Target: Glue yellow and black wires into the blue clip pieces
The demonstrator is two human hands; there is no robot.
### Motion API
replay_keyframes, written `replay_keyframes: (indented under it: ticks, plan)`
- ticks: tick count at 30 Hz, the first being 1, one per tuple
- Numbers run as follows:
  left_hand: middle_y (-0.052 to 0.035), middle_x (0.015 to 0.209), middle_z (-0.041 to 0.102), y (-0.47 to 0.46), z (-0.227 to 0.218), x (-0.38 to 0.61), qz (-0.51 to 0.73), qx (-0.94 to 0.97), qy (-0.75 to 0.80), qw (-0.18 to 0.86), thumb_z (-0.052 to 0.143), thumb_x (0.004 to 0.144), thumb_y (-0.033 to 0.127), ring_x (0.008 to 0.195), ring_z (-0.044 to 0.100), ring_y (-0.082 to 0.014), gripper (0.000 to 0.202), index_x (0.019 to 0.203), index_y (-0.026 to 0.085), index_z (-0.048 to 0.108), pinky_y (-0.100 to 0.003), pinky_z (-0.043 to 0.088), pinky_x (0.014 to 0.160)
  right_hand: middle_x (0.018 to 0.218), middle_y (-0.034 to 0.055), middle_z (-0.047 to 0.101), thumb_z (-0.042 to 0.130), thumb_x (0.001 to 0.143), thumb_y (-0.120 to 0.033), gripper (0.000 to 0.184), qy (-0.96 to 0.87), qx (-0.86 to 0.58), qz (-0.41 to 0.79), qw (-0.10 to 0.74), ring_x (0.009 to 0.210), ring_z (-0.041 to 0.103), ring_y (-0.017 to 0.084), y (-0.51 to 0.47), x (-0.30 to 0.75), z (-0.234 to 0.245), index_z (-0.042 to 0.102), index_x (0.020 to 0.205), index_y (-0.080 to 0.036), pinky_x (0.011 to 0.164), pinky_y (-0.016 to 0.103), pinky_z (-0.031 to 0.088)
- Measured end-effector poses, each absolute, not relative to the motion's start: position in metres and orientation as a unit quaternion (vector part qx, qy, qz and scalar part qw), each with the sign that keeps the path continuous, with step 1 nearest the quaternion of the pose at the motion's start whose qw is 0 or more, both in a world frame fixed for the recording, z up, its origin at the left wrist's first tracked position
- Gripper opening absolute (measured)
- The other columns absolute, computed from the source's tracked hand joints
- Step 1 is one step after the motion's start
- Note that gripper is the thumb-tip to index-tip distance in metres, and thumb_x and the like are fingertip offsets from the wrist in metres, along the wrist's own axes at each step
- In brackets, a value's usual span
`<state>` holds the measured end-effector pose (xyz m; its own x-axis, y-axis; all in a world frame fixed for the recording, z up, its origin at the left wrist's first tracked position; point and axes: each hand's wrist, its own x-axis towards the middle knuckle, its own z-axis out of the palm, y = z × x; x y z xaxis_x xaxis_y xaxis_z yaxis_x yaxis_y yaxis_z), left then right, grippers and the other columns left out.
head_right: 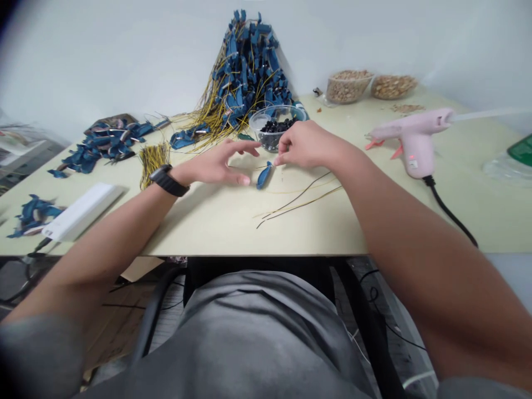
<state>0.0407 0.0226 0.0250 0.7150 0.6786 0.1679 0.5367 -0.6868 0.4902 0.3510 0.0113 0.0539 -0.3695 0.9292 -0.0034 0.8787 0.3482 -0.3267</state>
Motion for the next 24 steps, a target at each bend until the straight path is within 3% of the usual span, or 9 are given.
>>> replay_keyframes:
  ticks: [3,5,6,9,12,14,16,19,24]
  plan:
    - [-0.015,0.168,0.086,0.017,0.07,0.005,0.187,0.885,0.402,0.144,0.089,0.094,0.102,0.149,0.075,-0.0424,0.102,0.16,0.024,0.088,-0.057,0.056,0.134,0.1,0.0098,0.085,0.1,0.11,-0.034,0.018,-0.811,-0.563,0.13,0.095,0.096,0.074,0.03,0.006,0.346,0.058,0.091,0.101,-0.021,0.089,0.045,0.049]
    - [-0.0095,0.136,0.093,0.015,0.095,-0.03,0.147,0.843,0.517,0.03,0.084,0.104,0.09,0.124,0.074,-0.0317,0.074,0.127,0.021,0.094,-0.057,0.053,0.13,0.098,0.0105,0.084,0.098,0.11,-0.032,0.018,-0.811,-0.564,0.124,0.094,0.093,0.074,0.03,0.004,0.343,0.059,0.089,0.1,-0.021,0.088,0.046,0.049]
    - [-0.0049,0.117,0.091,0.015,0.104,-0.048,0.101,0.815,0.57,-0.013,0.085,0.102,0.091,0.11,0.069,-0.0265,0.07,0.114,0.023,0.094,-0.056,0.054,0.124,0.097,0.0106,0.084,0.098,0.11,-0.032,0.017,-0.811,-0.565,0.122,0.092,0.093,0.074,0.031,0.003,0.342,0.06,0.089,0.101,-0.021,0.088,0.046,0.049]
    - [0.0031,0.088,0.085,0.021,0.111,-0.093,-0.043,0.769,0.638,0.013,0.089,0.077,0.113,0.094,0.063,-0.0212,0.086,0.097,0.03,0.093,-0.045,0.053,0.098,0.095,0.0091,0.083,0.098,0.11,-0.034,0.017,-0.813,-0.562,0.121,0.089,0.09,0.073,0.03,0.005,0.343,0.057,0.089,0.102,-0.022,0.086,0.046,0.049]
    - [0.004,0.091,0.092,0.028,0.103,-0.115,-0.119,0.752,0.643,0.08,0.076,0.045,0.136,0.098,0.07,-0.0238,0.121,0.095,0.027,0.095,-0.045,0.055,0.098,0.095,0.0076,0.083,0.098,0.11,-0.039,0.02,-0.82,-0.552,0.119,0.095,0.088,0.071,0.028,0.009,0.347,0.053,0.09,0.103,-0.022,0.085,0.045,0.048]
    - [0.0034,0.091,0.092,0.032,0.098,-0.119,-0.125,0.752,0.64,0.09,0.076,0.043,0.137,0.099,0.071,-0.0238,0.124,0.095,0.026,0.094,-0.045,0.056,0.1,0.093,0.0073,0.083,0.098,0.111,-0.042,0.022,-0.824,-0.547,0.113,0.094,0.086,0.07,0.027,0.011,0.348,0.051,0.091,0.103,-0.023,0.084,0.046,0.048]
    - [0.0016,0.089,0.09,0.038,0.094,-0.121,-0.123,0.754,0.641,0.074,0.086,0.054,0.127,0.097,0.07,-0.0244,0.11,0.096,0.026,0.094,-0.045,0.057,0.1,0.09,0.0072,0.082,0.098,0.112,-0.043,0.022,-0.823,-0.549,0.111,0.088,0.084,0.068,0.027,0.01,0.347,0.052,0.092,0.104,-0.023,0.084,0.046,0.048]
    - [-0.0049,0.094,0.089,0.05,0.089,-0.124,-0.135,0.747,0.65,0.047,0.1,0.068,0.094,0.101,0.077,-0.0322,0.075,0.102,0.027,0.094,-0.043,0.058,0.099,0.092,0.0087,0.083,0.097,0.113,-0.04,0.02,-0.82,-0.556,0.114,0.08,0.083,0.066,0.026,0.007,0.346,0.054,0.092,0.104,-0.023,0.084,0.046,0.048]
    - [-0.0087,0.098,0.091,0.059,0.083,-0.125,-0.15,0.757,0.634,0.049,0.088,0.079,0.064,0.101,0.083,-0.0353,0.04,0.098,0.029,0.096,-0.042,0.058,0.094,0.092,0.0072,0.082,0.097,0.114,-0.046,0.025,-0.822,-0.552,0.11,0.084,0.086,0.07,0.027,0.008,0.347,0.051,0.093,0.103,-0.024,0.085,0.045,0.048]
